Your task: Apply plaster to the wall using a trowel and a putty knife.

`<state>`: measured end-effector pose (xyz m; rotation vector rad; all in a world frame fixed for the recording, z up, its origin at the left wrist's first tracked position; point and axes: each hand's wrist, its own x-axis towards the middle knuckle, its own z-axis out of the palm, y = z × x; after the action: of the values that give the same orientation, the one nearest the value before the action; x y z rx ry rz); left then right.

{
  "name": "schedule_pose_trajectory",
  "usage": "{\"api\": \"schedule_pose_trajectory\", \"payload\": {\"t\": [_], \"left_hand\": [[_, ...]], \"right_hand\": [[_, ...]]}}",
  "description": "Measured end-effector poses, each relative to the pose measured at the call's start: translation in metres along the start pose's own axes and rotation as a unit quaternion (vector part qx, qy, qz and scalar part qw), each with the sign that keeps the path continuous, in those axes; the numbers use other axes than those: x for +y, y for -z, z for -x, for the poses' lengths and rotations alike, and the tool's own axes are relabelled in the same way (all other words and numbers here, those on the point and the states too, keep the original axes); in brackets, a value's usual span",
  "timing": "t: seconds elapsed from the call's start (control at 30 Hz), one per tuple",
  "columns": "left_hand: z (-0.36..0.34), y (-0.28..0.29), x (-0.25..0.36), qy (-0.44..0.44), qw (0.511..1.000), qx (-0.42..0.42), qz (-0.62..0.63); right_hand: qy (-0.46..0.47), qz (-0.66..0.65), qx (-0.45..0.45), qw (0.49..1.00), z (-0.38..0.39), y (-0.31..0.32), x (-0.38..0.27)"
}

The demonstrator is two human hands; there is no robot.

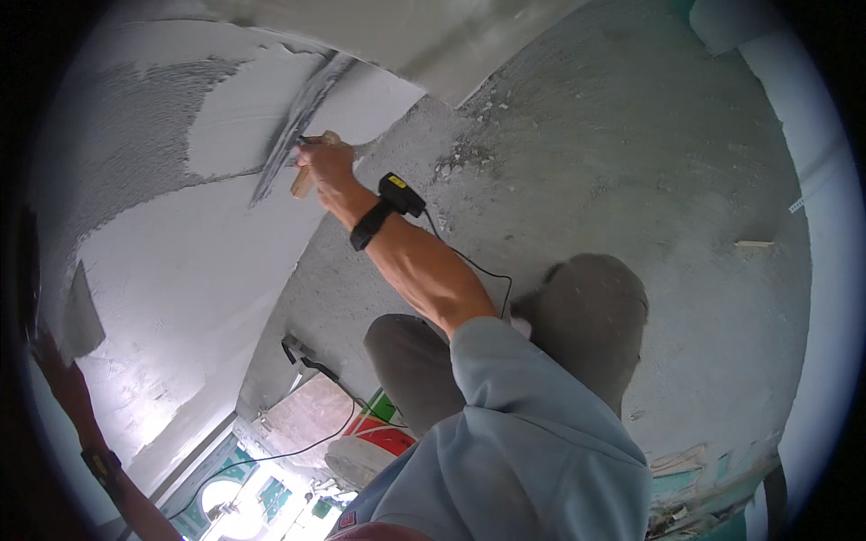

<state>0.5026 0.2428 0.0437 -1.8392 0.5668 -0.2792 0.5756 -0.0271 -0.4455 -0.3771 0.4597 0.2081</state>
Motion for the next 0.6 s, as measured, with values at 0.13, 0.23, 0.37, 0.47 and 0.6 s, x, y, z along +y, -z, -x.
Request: {"api": "schedule_pose_trajectory", "payload": {"t": [0.13,0.23,0.37,0.47,0.6], "left_hand": [[-0.017,0.009,0.006,-0.046,0.995,0.078,0.033],[-0.021,0.028,0.027,-0.008,0.997,0.068,0.025],[0.012,0.052,0.048,0.133,0.990,-0.022,0.047],[0.060,0.071,0.067,0.201,0.971,-0.061,0.113],[0.112,0.076,0.098,0.276,0.925,-0.118,0.234]], "right_hand": [[-0.027,-0.016,-0.003,1.000,0.031,-0.067,-0.025],[-0.017,-0.043,0.006,0.999,0.046,-0.097,-0.037],[0.003,-0.067,-0.012,0.998,0.071,-0.151,-0.053],[0.005,-0.065,-0.032,0.997,0.092,-0.187,-0.066],[-0.020,-0.042,-0.029,0.999,0.116,-0.245,-0.082]]}}
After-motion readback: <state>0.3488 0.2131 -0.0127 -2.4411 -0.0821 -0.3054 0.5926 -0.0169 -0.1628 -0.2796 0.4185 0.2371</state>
